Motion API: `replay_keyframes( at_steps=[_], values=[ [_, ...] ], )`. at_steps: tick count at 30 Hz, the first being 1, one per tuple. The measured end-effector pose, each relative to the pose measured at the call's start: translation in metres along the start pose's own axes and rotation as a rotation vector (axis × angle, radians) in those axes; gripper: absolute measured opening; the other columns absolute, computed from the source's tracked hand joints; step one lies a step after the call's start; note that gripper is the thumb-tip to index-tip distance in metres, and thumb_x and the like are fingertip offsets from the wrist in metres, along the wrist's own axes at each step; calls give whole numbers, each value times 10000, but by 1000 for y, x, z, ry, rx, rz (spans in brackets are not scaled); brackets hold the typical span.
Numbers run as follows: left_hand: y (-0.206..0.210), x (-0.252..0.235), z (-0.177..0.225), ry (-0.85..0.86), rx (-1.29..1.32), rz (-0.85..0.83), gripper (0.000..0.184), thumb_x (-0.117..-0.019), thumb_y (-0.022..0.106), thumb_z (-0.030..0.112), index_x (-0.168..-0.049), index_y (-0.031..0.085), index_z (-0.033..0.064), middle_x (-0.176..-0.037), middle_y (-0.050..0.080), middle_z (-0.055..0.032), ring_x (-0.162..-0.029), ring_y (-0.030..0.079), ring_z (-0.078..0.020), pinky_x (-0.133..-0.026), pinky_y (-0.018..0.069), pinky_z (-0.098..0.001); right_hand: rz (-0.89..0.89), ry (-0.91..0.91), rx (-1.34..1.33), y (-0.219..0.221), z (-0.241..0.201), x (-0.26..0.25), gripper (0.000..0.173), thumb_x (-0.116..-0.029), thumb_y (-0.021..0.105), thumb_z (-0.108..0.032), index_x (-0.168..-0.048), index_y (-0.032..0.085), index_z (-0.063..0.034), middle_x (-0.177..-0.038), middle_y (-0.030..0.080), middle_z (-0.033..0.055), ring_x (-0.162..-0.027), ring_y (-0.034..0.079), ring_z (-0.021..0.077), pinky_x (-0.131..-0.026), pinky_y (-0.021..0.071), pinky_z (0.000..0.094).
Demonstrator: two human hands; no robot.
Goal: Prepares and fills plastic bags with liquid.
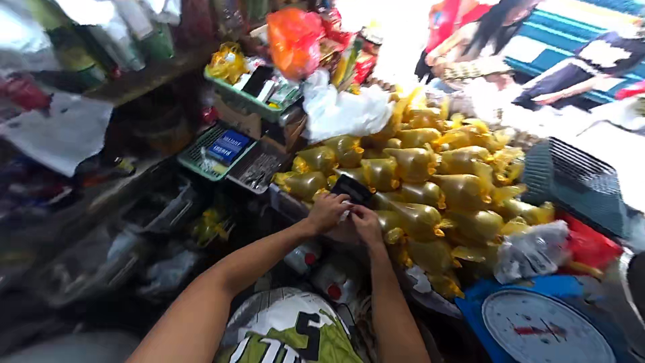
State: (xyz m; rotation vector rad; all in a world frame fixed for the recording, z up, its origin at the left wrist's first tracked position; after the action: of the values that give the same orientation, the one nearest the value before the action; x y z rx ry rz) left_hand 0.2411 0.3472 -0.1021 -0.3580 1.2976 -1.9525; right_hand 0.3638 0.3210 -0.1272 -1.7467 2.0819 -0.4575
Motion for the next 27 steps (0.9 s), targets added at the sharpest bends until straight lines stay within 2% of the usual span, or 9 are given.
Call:
replay_keyframes(
  at_steps=[2,8,11,13,15,17,21,24,27],
  values=[
    [12,5,-13,-175,379,-54,299,-980,605,177,-1246,699,78,-1471,574,-48,-1317,556,-241,-1157,367,-555,-46,-85,-6,5,-4,-1,135,-913,659,-117,-957,763,-44,-1337,654,110,-1214,630,177,-1004,554,367],
    [-14,67,-31,-633,1237,167,304,-1011,657,259,-1198,711,26,-1059,730,-124,-936,688,-159,-853,568,-376,-13,-477,155,25,-104,47,246,-920,646,-115,-1095,746,26,-1439,548,268,-1349,550,319,-1118,487,393],
    [-75,104,-28,-602,1031,325,217,-988,693,205,-1042,724,-3,-907,711,-98,-816,663,-149,-775,560,-379,39,-607,166,42,-162,75,241,-973,620,-104,-1059,732,92,-1371,583,320,-1318,577,369,-1118,489,413],
    [-132,128,-16,-486,604,442,97,-936,710,122,-990,772,69,-1040,742,-17,-978,676,-110,-920,548,-411,76,-636,120,58,-186,83,226,-989,574,-70,-969,730,93,-1302,637,296,-1281,611,347,-1087,511,395],
    [-171,156,-8,-404,369,576,147,-892,672,64,-968,786,114,-1185,738,16,-1236,613,-133,-1152,368,-551,44,-629,37,81,-203,85,243,-999,547,-65,-916,715,88,-1243,668,275,-1236,640,303,-1048,529,363],
    [-188,188,-21,-357,450,734,180,-925,610,4,-972,780,45,-1224,724,-51,-1220,618,-165,-1126,410,-497,-29,-583,-42,109,-214,83,255,-994,524,-45,-870,707,81,-1231,684,245,-1205,658,258,-1013,547,333],
    [-178,278,-67,-471,462,757,290,-951,495,19,-1067,759,43,-1395,648,-20,-1430,462,-166,-1233,270,-529,-170,-517,-52,186,-198,78,278,-959,513,-52,-733,654,29,-1231,717,189,-1137,700,236,-923,582,354],
    [-151,347,-121,-653,526,799,244,-984,534,44,-970,777,59,-1310,683,-33,-1287,577,-186,-1114,460,-463,-434,-430,52,267,-172,97,258,-938,573,-160,-781,706,-3,-1370,645,179,-1242,640,238,-980,562,389],
    [-100,407,-186,-932,638,660,187,-976,592,95,-1019,772,70,-1208,644,-89,-1130,609,-219,-981,535,-460,-700,-305,216,331,-135,128,365,-997,569,-365,-1060,752,-55,-1496,532,198,-1375,529,310,-1091,490,498]
  ],
)
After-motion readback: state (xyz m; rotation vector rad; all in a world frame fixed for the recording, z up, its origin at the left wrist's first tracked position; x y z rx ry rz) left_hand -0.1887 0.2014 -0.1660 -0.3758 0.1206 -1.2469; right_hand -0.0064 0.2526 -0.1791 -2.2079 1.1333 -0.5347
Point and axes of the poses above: each hand's wrist, its own x-axis away from the middle knuckle, its own y-axis out of the palm, z = x × y, the point moved 10 cm from there along -x, towards the middle knuckle
